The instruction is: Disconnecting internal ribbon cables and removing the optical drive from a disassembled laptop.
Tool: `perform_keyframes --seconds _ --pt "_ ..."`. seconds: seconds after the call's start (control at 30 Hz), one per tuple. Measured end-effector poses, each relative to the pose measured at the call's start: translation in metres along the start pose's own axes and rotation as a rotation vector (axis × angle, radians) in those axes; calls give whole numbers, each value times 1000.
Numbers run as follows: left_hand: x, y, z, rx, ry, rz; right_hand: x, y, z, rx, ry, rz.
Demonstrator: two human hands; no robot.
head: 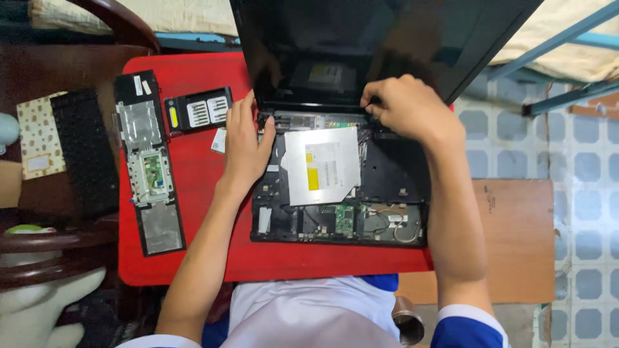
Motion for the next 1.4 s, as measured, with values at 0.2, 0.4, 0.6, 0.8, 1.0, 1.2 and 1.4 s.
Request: perform_keyframes --seconds 0.2,0.4,0.6,0.8,1.0,1.2,1.4 --pt "-9 0 5 84 121 16 -1 2 -3 -20 -53 2" --pt "-21 1 7 121 198 -5 1 -3 1 6 -34 -16" --pt "-19 3 7 123 185 -24 1 -3 1 -30 -71 -10" --pt "-15 0 4 108 179 -44 -1 -1 -5 -44 -78 -20" --pt "-16 1 3 101 181 -47 -1 -1 -5 -21 -82 -15" --pt "-18 2 2 98 179 -53 -7 1 -10 -34 -91 -20" --pt "-12 0 3 87 172 -62 0 1 2 12 -89 -20"
Point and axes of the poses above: each hand's wrist, its own y-axis away from the middle knuckle, its own z-axis out of the palm, x = y × z, the point moved 4 cm from there along -y, towards the middle knuckle, and after that the axes turned 8 degrees about y, right-handed, at the moved point
